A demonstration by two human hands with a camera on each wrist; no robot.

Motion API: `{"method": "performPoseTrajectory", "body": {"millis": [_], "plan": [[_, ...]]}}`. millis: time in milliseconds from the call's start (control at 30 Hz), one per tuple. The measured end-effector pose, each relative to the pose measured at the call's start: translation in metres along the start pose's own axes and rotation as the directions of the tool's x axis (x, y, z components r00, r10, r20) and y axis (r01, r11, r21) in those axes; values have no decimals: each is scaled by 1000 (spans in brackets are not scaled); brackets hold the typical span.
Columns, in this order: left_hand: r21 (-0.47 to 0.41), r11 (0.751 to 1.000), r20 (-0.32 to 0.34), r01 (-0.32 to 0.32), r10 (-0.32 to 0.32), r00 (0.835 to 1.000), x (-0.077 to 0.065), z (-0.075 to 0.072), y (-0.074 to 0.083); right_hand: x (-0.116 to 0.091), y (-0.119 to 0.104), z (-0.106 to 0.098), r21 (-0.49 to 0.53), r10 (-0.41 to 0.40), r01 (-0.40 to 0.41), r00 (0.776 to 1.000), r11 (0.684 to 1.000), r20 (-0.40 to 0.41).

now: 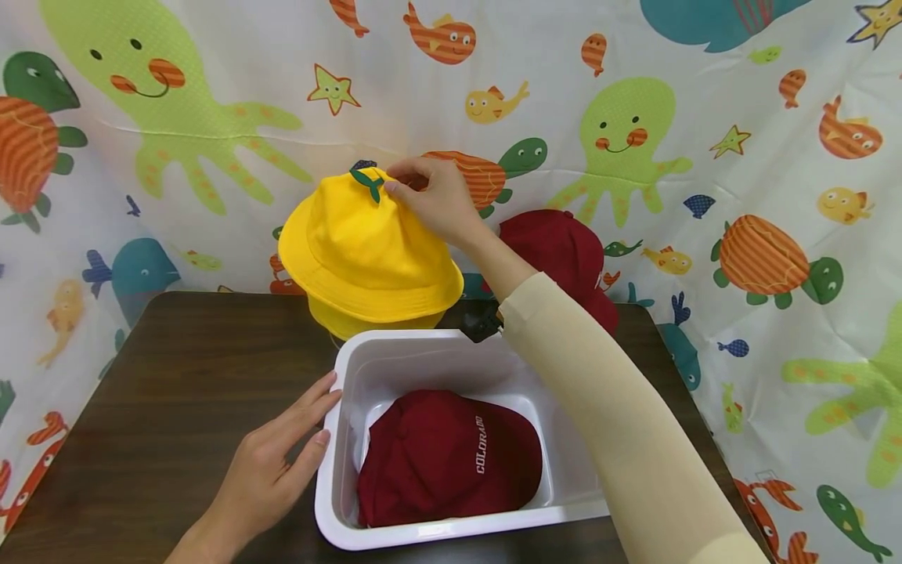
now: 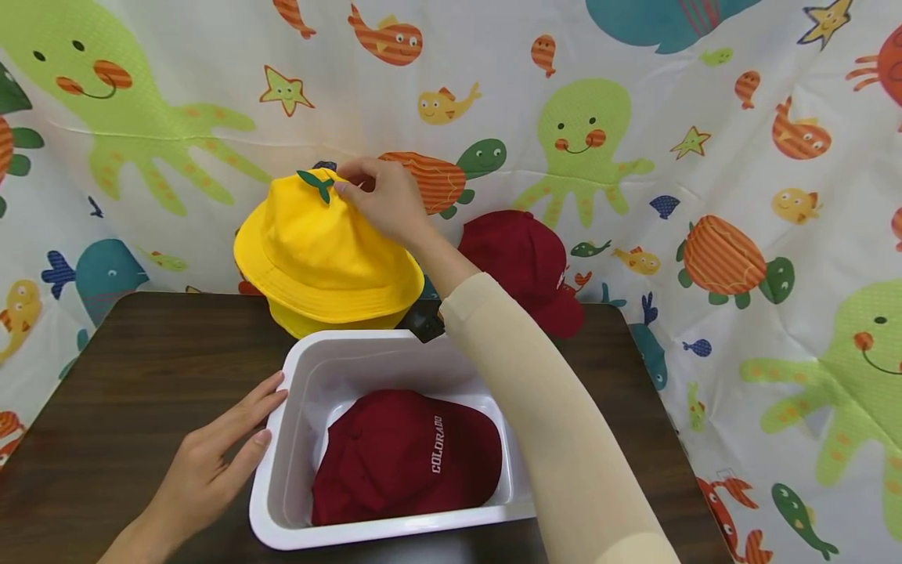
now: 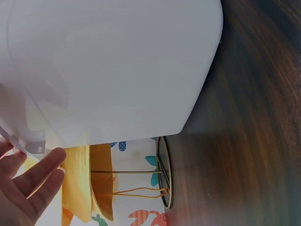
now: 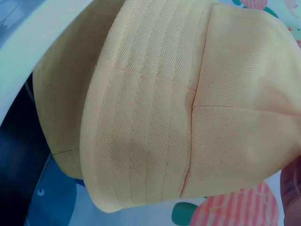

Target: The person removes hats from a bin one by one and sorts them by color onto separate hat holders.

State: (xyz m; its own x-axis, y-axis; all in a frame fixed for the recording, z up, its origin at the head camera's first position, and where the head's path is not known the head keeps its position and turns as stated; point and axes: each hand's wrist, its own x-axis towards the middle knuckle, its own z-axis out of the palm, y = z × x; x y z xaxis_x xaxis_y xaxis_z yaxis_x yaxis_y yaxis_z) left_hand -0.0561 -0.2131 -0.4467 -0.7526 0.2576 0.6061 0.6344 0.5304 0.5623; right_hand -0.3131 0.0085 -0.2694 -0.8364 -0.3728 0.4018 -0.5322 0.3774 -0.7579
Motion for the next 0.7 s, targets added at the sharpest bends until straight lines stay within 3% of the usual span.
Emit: {"method": "performPoseTrajectory", "body": {"millis": [133, 400, 700], "plan": [[6, 1000, 24, 29, -29, 999, 2, -2, -2, 0, 3, 2, -12, 3, -3, 1000, 1000, 15], [-11, 999, -5, -34, 34, 999, 9, -4, -7, 2, 7, 4, -30, 36, -35, 999, 999, 36], [-17, 1000, 14, -11, 11, 1000, 12, -7, -15, 3, 4, -5, -56, 79, -78, 997, 995, 19]]}}
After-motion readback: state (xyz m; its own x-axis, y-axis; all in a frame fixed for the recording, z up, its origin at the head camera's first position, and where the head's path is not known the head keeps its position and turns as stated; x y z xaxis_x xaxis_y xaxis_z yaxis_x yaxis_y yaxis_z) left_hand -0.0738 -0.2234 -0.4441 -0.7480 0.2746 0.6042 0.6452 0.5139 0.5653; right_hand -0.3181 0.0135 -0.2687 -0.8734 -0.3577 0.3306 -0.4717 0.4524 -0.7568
